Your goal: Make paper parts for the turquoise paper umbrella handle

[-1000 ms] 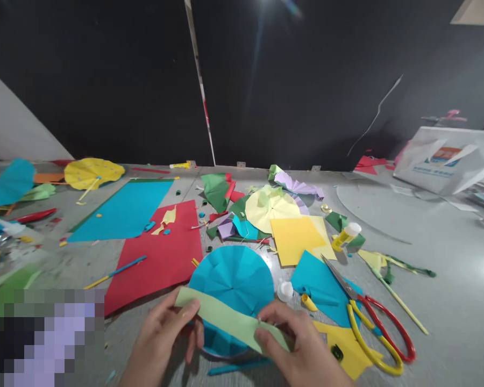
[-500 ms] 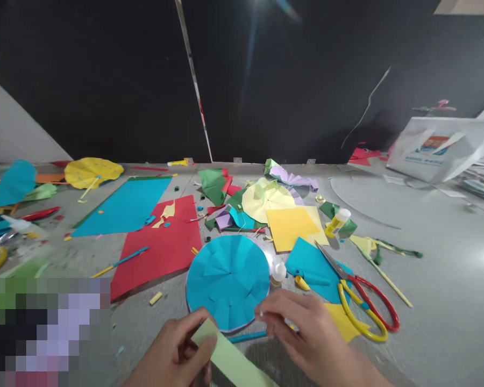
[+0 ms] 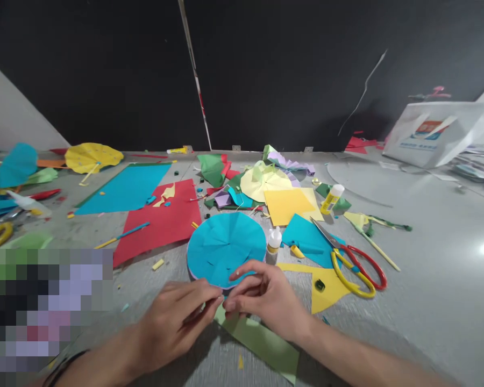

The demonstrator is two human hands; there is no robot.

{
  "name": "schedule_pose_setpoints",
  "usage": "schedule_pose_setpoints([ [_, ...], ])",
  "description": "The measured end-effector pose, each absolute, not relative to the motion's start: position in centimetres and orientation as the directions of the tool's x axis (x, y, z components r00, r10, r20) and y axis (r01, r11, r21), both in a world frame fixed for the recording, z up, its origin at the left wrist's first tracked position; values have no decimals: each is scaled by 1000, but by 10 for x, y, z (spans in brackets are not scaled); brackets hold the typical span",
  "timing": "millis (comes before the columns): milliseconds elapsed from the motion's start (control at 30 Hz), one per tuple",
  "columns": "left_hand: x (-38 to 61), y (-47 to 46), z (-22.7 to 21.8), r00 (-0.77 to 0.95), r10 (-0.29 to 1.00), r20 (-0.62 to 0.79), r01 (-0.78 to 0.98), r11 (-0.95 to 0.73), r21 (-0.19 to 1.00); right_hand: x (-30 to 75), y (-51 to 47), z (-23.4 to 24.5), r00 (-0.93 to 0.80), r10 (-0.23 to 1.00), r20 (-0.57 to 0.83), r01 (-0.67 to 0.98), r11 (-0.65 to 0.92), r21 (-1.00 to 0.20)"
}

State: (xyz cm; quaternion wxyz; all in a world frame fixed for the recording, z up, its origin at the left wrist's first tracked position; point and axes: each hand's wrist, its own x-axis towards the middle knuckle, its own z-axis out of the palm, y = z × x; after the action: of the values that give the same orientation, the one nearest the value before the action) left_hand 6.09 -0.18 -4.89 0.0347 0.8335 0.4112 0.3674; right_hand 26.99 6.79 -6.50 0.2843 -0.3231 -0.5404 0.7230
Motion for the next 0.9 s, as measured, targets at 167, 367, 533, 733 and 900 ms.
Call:
schedule_pose_setpoints([
  [167, 65, -9, -67, 326, 753, 572, 645, -620, 448, 273, 67, -62, -649, 751, -121, -126, -263, -957],
  [367, 63, -10, -70, 152, 852, 502, 617, -478, 625, 283, 59, -57, -729, 681, -74, -273, -388, -880],
  [533, 59, -9, -71, 81, 890, 449, 613, -400, 681, 296, 53, -64, -782, 613, -111, -158, -367, -917],
  [733, 58, -10, -73, 79, 887, 455, 653, -392, 649, 299, 52, -49, -842, 515, -162, 0, -299, -954],
  [900, 60, -11, -74, 84, 900, 428, 659, -373, 653, 297, 49, -40, -869, 472, -148, -6, -309, -951],
])
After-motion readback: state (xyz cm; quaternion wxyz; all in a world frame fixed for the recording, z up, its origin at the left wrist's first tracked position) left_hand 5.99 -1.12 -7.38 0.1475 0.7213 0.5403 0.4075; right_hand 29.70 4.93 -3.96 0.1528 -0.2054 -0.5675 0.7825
